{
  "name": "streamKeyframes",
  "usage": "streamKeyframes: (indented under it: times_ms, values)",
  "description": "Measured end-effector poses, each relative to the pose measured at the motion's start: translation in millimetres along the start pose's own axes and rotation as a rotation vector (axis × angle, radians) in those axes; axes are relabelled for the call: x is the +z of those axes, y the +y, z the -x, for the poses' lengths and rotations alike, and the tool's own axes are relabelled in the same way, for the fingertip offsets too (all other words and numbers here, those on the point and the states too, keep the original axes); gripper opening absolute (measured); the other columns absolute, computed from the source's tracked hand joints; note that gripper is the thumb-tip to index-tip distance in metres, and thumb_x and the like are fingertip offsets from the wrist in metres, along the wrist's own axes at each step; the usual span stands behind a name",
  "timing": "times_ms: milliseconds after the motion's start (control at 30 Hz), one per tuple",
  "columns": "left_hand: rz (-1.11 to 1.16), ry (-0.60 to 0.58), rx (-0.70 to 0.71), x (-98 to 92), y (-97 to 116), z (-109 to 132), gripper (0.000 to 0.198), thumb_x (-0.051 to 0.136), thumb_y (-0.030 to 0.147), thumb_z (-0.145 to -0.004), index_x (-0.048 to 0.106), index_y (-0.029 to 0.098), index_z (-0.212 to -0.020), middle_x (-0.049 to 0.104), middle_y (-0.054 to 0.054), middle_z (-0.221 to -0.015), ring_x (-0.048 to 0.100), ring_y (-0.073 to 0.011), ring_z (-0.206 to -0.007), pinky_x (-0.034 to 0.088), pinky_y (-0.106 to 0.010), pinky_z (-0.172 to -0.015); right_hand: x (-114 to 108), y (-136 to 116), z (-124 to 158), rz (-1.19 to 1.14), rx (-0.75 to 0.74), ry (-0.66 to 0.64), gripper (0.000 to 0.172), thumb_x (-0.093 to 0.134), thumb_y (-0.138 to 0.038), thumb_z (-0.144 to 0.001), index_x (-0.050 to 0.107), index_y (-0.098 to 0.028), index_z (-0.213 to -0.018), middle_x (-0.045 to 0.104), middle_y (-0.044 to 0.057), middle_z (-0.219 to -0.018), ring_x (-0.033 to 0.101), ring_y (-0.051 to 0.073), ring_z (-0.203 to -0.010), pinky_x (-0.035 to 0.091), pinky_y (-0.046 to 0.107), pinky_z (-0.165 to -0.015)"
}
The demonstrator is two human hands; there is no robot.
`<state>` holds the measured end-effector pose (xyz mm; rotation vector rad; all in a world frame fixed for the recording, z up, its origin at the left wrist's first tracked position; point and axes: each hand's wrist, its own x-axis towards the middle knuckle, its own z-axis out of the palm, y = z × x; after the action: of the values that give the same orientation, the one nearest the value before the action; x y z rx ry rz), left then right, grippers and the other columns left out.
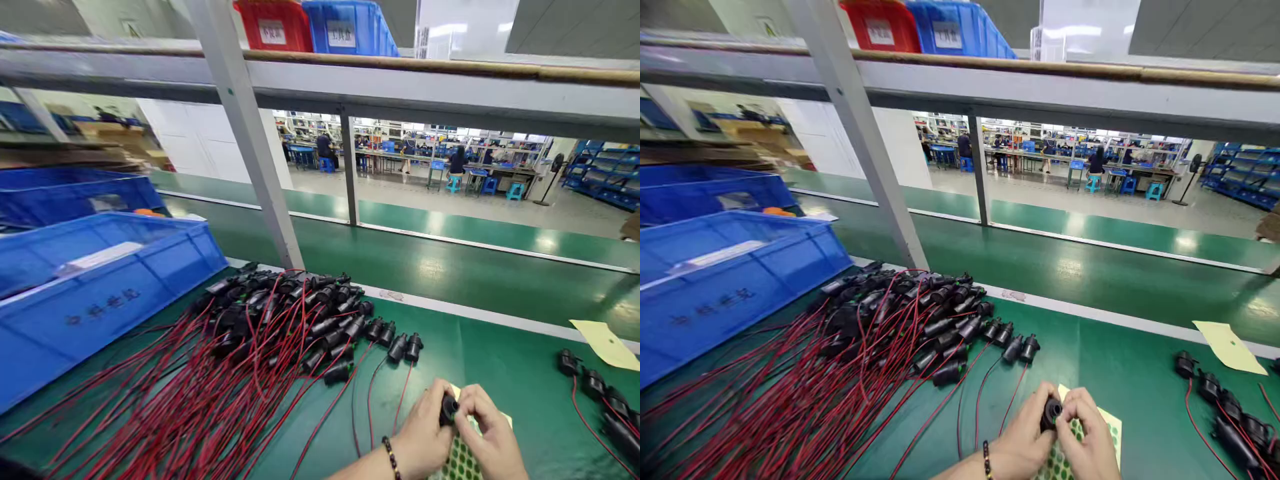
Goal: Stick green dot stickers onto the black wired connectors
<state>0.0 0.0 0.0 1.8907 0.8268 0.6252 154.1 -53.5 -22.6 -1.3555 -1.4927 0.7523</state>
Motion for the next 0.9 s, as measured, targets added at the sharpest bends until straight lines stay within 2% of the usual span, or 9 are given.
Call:
streamKeyframes:
  times_ms: [267,500,700,900]
  values:
    - [0.035,0.002,0.043,-0.2,-1.3,-0.6,0.033,0.048,0.0,-0.068,0.041,0.021,-0.092,0.05,0.001,-0.081,0.05,-0.0189,-0.077,0.037,-0.03,-0.067,-0.8,3.3,-3.3,-0.191,0.042,-0.032,0.025,0.059,-0.035,-0.088,0.055,-0.021,-0.068,0.05,0.002,-0.082,0.053,0.018,-0.08,0.045,0.026,-0.074]
    - [0.041,-0.001,0.052,1.3,-4.2,-0.3,0.033,0.049,0.002,-0.068,0.041,0.021,-0.094,0.052,0.0,-0.085,0.051,-0.019,-0.079,0.039,-0.031,-0.071,1.5,14.1,-3.0,-0.119,-0.03,-0.002,0.02,0.061,-0.03,-0.087,0.058,-0.021,-0.069,0.052,0.002,-0.082,0.055,0.018,-0.079,0.047,0.026,-0.071]
    - [0.023,-0.009,0.026,0.3,-3.2,-0.2,0.037,0.048,0.0,-0.065,0.041,0.021,-0.094,0.052,-0.001,-0.085,0.051,-0.0197,-0.079,0.039,-0.031,-0.071,6.3,18.6,0.0,-0.02,-0.096,0.105,0.017,0.059,-0.024,-0.085,0.054,-0.022,-0.07,0.053,0.002,-0.081,0.056,0.017,-0.078,0.047,0.026,-0.072]
    - [0.015,-0.002,0.052,1.0,-4.6,0.3,0.039,0.047,-0.002,-0.063,0.041,0.021,-0.095,0.052,-0.001,-0.086,0.051,-0.0199,-0.08,0.039,-0.032,-0.073,6.0,26.2,-2.1,-0.006,-0.148,0.075,0.018,0.062,-0.021,-0.081,0.053,-0.021,-0.065,0.055,0.001,-0.079,0.058,0.017,-0.075,0.05,0.025,-0.069]
